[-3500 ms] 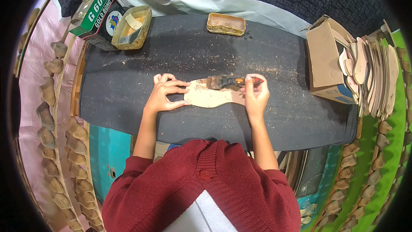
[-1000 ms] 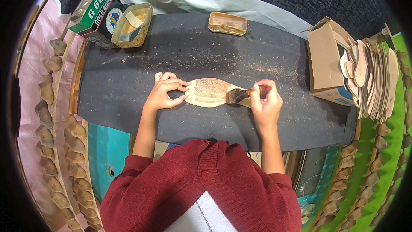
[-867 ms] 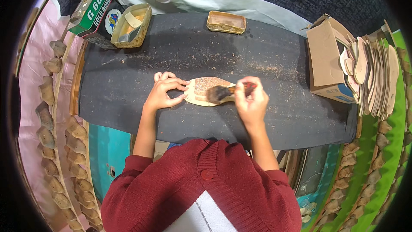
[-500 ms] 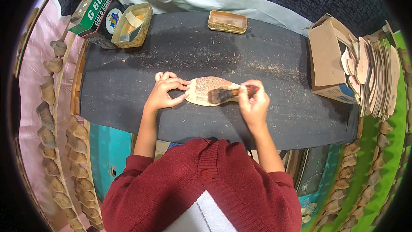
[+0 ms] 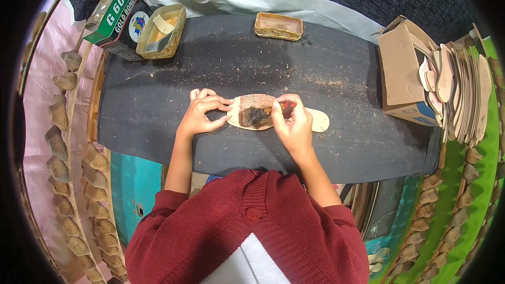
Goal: The person takes shoe insoles from a box, applies adhesive to them using a brush, places the coated insoles into a basket, and attaches a piece onto a glued insole by hand.
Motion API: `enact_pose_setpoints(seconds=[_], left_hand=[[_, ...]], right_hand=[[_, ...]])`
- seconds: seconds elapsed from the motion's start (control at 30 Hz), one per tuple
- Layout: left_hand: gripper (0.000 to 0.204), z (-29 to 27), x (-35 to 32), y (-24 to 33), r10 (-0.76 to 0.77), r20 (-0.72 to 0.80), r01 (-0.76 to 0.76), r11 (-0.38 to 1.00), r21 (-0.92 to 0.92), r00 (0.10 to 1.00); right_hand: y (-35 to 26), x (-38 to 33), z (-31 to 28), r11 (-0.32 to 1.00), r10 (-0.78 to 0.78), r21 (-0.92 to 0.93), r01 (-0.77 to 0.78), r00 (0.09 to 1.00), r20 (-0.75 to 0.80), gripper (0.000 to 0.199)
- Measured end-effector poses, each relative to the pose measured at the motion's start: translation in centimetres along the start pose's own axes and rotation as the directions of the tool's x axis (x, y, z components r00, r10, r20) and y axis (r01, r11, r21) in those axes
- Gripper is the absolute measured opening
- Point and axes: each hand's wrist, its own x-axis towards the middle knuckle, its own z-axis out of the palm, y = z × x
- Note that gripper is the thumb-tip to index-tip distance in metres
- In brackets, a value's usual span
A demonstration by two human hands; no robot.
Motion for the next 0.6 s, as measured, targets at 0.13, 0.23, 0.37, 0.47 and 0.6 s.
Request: enact_pose_setpoints(seconds=[0.13, 0.23, 0.37, 0.47, 0.6], left_hand=[[0.016, -0.1, -0.2, 0.1, -0.009, -0.001, 0.009, 1.000, 0.006, 1.000], [0.016, -0.2, -0.2, 0.1, -0.012, -0.005, 0.012, 1.000, 0.003, 1.000], [0.016, -0.3, -0.2, 0.1, -0.012, -0.004, 0.012, 1.000, 0.001, 1.000], [0.016, -0.2, -0.1, 0.2, -0.004, -0.006, 0.004, 1.000, 0.002, 1.000], [0.016, -0.1, 0.0, 0.1, -0.003, 0.005, 0.003, 1.000, -0.005, 1.000]], right_hand=[[0.0, -0.2, -1.0, 0.999, 0.013, -0.036, -0.014, 1.000, -0.009, 0.010], [-0.2, 0.0, -2.6, 0.997, 0.052, -0.055, -0.054, 0.998, -0.035, 0.007], [-0.7, 0.4, -3.1, 0.993, 0.037, -0.111, -0.044, 0.997, -0.061, 0.006], [-0.3, -0.2, -1.6, 1.000, 0.014, 0.015, -0.013, 0.997, -0.082, 0.008], [0.1, -0.9, 0.7, 0.997, -0.081, 0.009, 0.081, 0.995, -0.057, 0.009]])
